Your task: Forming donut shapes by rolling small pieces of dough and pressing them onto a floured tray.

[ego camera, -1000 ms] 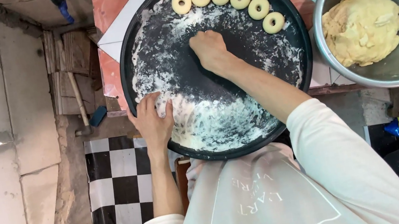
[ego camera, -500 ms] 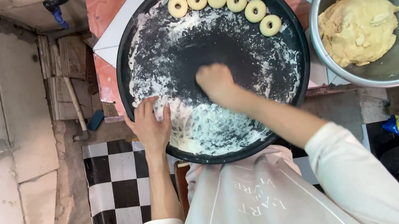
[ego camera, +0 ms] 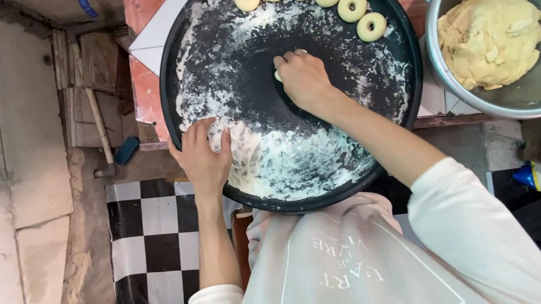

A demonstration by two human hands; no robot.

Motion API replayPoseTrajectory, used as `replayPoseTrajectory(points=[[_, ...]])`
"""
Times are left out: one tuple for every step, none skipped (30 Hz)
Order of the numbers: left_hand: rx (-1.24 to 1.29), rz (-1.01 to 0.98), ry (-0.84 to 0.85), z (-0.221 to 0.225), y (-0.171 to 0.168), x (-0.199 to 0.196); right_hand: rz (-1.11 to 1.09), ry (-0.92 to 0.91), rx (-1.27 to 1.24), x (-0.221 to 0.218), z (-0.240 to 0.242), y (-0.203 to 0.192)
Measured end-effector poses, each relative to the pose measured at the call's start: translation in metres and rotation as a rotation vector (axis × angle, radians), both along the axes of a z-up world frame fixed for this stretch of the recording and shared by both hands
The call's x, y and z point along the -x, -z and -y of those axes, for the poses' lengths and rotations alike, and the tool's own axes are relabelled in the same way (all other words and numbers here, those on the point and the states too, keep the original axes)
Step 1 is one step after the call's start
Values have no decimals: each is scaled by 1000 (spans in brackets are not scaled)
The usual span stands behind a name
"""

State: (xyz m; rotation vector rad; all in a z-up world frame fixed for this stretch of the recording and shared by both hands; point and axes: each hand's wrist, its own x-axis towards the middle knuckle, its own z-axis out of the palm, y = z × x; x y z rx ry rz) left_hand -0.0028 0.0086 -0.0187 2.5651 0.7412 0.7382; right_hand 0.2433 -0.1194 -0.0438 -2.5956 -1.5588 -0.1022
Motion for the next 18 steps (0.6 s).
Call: replayPoseTrajectory(points=[[-18,-18,-6,-1,2,0,-88,20,-40,8,9,-15],[-36,-39,-13,-1,5,0,-178,39,-80,16,17,-29],[-32,-42,-14,-1,7,0,-182,39,-75,27,22,-23],[-22,-57,-14,-3,9,1,128,27,-40,37,26,-17],[-12,-72,-14,-5,11,1,437,13,-6,48,29,-11],[-14,-71,-12,-6,10,1,438,16,-6,56,25,8],[-14,-75,-12,-7,10,0,453,2,-12,64,21,27],[-15,-79,-14,-8,10,0,468,-12,-19,72,17,47],[-16,-77,-14,-9,10,-1,469,-12,-20,57,7,46],[-16,-93,-7,-9,10,0,219,-16,139,43,-2,46],[-16,-109,0,-9,11,0,-32,-20,295,30,-11,46],[-15,-111,0,-8,9,0,-34,-21,296,6,-23,37],[-16,-100,4,-8,7,-1,-178,101,355,-17,-35,28],[-19,-89,7,-7,4,-1,-323,222,411,-40,-48,19],[-21,-92,5,-5,3,-1,-325,219,410,-42,-55,0],[-41,-116,-11,-4,1,-2,-370,248,467,-44,-63,-20],[-61,-141,-26,-3,-2,-2,-416,277,524,-45,-71,-40],[-65,-137,-34,-3,-3,-2,-411,270,520,-43,-73,-37]])
